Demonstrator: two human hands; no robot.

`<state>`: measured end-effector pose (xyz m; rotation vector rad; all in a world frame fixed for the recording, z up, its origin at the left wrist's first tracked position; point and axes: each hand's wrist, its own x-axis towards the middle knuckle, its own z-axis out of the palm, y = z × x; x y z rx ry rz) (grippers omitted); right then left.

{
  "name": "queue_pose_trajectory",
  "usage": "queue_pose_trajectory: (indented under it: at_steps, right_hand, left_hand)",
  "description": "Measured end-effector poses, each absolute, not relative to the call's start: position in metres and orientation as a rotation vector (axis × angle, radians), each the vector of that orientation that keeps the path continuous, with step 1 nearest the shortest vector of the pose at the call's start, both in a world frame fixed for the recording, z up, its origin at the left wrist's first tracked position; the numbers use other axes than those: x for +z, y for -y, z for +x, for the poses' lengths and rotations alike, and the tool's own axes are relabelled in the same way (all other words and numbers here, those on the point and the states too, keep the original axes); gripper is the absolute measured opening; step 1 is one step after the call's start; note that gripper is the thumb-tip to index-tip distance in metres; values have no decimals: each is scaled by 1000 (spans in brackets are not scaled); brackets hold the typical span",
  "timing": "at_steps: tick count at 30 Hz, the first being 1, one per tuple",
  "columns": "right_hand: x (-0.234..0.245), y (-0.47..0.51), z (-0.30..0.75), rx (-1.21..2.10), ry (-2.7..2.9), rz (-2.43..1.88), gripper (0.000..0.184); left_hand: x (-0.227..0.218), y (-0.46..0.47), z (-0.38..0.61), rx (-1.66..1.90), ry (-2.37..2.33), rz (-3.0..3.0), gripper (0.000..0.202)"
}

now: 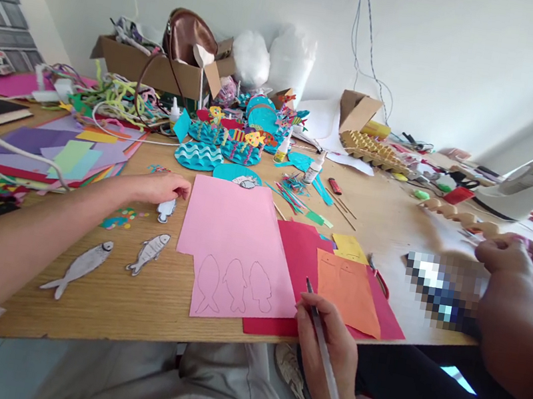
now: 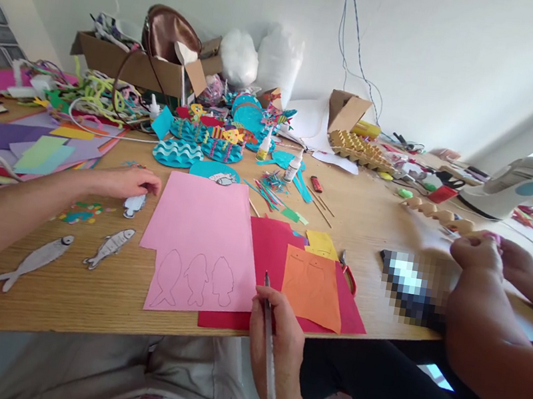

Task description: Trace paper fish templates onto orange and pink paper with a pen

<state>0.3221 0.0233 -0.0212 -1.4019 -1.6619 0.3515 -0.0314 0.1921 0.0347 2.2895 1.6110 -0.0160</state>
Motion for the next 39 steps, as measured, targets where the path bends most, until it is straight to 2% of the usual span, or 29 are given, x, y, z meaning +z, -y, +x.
queue_pose_trajectory:
  at_steps: [3, 6, 13, 19, 25, 34, 39]
  right_hand:
    - [-20, -21, 320, 381, 1601, -1437, 12]
    - [-15, -20, 317, 379, 1549, -1457, 13]
    - [-3, -27, 306, 350, 1649, -1381, 17]
    - [-6, -29, 305, 399, 1656, -1394, 21]
    - [-10, -28, 316, 238, 1729, -1426, 28]
    - [-18, -27, 317, 128, 1902, -1408, 19]
    - [-16, -27, 317, 136, 1919, -1406, 16]
  left_hand:
    - [47, -188, -30, 49, -1574, 2166, 27]
    - [61, -180, -19, 288, -1449, 2009, 27]
    - [63, -150, 70, 626, -1061, 1838, 24]
    - [44, -135, 142, 643, -870, 1709, 23]
    - [37, -133, 175, 570, -945, 1570, 23]
    - [14, -141, 184, 473, -1025, 1797, 21]
    - [16, -149, 175, 433, -1048, 2042, 27]
